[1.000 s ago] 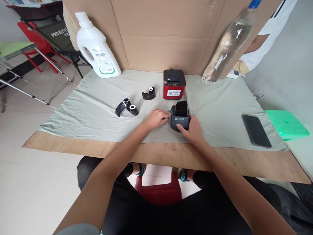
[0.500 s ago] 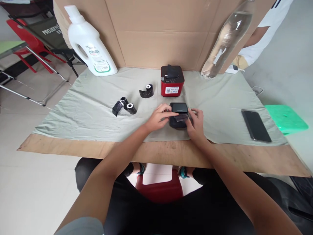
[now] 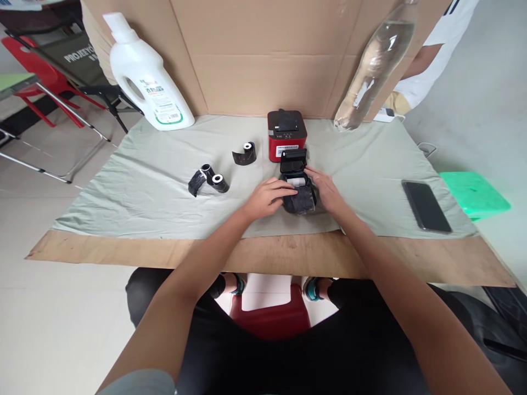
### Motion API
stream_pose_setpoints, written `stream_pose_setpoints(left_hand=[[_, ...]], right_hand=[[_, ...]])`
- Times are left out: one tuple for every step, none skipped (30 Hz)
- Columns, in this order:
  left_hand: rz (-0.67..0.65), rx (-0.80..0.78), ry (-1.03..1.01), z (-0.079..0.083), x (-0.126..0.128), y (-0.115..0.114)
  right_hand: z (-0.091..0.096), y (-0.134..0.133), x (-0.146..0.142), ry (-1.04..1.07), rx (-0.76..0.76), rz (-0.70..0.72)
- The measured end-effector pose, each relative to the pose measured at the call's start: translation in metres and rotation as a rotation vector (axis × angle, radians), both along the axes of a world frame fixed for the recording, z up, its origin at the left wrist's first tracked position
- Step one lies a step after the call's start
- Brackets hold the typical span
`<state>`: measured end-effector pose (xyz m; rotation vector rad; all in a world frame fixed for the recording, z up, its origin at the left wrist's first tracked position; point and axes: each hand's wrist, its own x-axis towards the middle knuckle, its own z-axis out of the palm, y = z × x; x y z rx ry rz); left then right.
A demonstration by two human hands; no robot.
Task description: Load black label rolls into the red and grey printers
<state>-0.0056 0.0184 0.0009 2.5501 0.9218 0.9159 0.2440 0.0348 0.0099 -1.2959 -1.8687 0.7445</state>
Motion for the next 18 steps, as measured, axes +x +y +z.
stream_pose_setpoints(left_hand=[[-0.003,0.007,-0.006,0.000,0.000,0.000],[-0.006,0.014,-0.017,0.000,0.000,0.001],[-0.008,0.017,-0.029,-0.001,0.000,0.001],[-0.007,0.015,-0.041,-0.001,-0.001,0.001],[-0.003,0.012,-0.052,-0.001,-0.001,0.002],[0.003,0.008,-0.061,-0.002,-0.001,0.002],[0.011,0.004,-0.070,-0.003,-0.001,0.002],[0.019,0.004,-0.078,-0.004,-0.002,0.003],[0.025,0.006,-0.085,-0.004,-0.002,0.003],[0.030,0.011,-0.092,-0.005,-0.003,0.003],[0.035,0.017,-0.101,-0.006,-0.003,0.003],[0.040,0.025,-0.112,-0.006,-0.004,0.003],[0.047,0.031,-0.126,-0.006,-0.004,0.003],[0.059,0.034,-0.145,-0.006,-0.004,0.002],[0.077,0.034,-0.171,-0.006,-0.004,0.002],[0.104,0.033,-0.207,-0.005,-0.003,0.002],[0.139,0.028,-0.253,-0.004,-0.003,0.003],[0.181,0.019,-0.312,-0.003,-0.003,0.004]], right_hand=[[0.001,0.001,0.002,-0.015,0.030,-0.005],[0.004,0.004,0.003,-0.041,0.062,-0.013],[0.008,0.007,0.005,-0.080,0.087,-0.023],[0.013,0.011,0.006,-0.136,0.099,-0.029],[0.018,0.016,0.005,-0.205,0.097,-0.028],[0.023,0.023,0.004,-0.284,0.085,-0.023],[0.029,0.030,0.000,-0.369,0.064,-0.009],[0.033,0.037,-0.004,-0.462,0.039,0.017],[0.037,0.044,-0.010,-0.559,0.011,0.049],[0.040,0.050,-0.017,-0.651,-0.014,0.081],[0.042,0.055,-0.023,-0.728,-0.035,0.100],[0.044,0.059,-0.028,-0.784,-0.050,0.109],[0.046,0.061,-0.032,-0.817,-0.054,0.111],[0.050,0.062,-0.033,-0.826,-0.053,0.109],[0.054,0.061,-0.033,-0.822,-0.052,0.109],[0.060,0.059,-0.031,-0.809,-0.053,0.114],[0.068,0.055,-0.027,-0.789,-0.054,0.125],[0.076,0.051,-0.024,-0.762,-0.053,0.138]])
